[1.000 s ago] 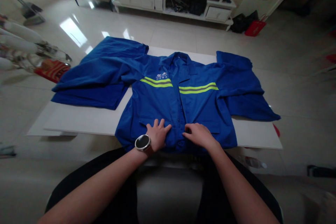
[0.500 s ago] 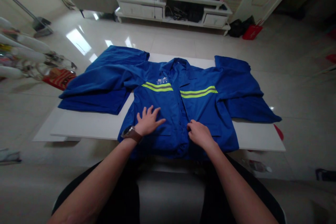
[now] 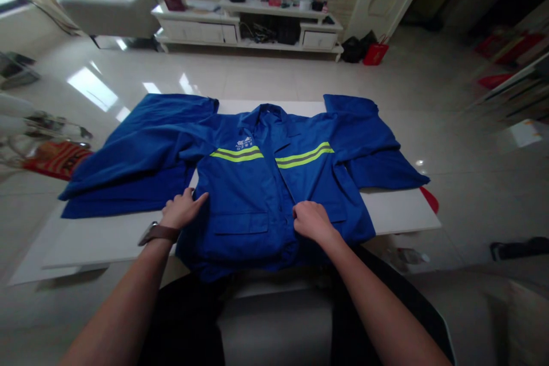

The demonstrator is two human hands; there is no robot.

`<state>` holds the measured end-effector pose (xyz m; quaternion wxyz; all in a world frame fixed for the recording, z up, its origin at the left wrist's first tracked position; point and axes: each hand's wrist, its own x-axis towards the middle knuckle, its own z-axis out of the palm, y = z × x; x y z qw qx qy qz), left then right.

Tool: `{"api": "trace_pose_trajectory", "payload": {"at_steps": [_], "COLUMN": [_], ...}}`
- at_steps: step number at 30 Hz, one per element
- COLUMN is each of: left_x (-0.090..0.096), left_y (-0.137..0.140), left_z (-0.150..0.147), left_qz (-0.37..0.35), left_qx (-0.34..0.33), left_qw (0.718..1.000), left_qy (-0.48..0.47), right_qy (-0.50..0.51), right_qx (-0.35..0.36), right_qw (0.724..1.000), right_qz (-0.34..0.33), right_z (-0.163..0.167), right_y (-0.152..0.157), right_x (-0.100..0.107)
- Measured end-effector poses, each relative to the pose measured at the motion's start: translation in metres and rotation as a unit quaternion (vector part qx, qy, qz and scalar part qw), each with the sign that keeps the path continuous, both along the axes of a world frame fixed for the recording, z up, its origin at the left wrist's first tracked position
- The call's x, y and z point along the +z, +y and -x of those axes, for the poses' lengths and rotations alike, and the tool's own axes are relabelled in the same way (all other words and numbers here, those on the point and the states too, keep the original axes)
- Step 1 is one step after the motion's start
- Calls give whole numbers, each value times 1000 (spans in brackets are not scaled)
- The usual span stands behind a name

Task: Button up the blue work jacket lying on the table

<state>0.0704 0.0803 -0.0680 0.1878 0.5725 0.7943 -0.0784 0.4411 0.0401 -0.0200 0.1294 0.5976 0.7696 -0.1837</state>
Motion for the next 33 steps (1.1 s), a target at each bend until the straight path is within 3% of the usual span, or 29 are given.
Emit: {"api": "trace_pose_trajectory", "payload": {"at_steps": [5, 12, 19, 23, 27, 30, 33], "left_x": [13, 14, 37, 49, 42, 30, 17], "left_y": [-1, -4, -1, -6, -11, -12, -10], "left_z": [-23, -22, -17, -13, -10, -5, 2], "left_qz": [30, 24, -28, -36, 51, 29, 28], "left_qx": [26, -21, 42, 79, 63, 37, -13], "left_qw": [999, 999, 994, 988, 994, 999, 999], "left_qy": [4, 37, -96, -127, -78, 1, 16], "right_qy": [-7, 6, 28, 58, 54, 37, 32], "right_qx": [20, 49, 41, 70, 59, 45, 39], "right_qw": [1000, 998, 998, 992, 990, 994, 996], "right_qz": [-5, 29, 36, 87, 117, 89, 76], "right_z": [4, 5, 1, -3, -3, -1, -1], "right_y": [-2, -5, -3, -2, -4, -5, -6], "right_x": [-1, 0, 4, 6, 1, -3, -4]}}
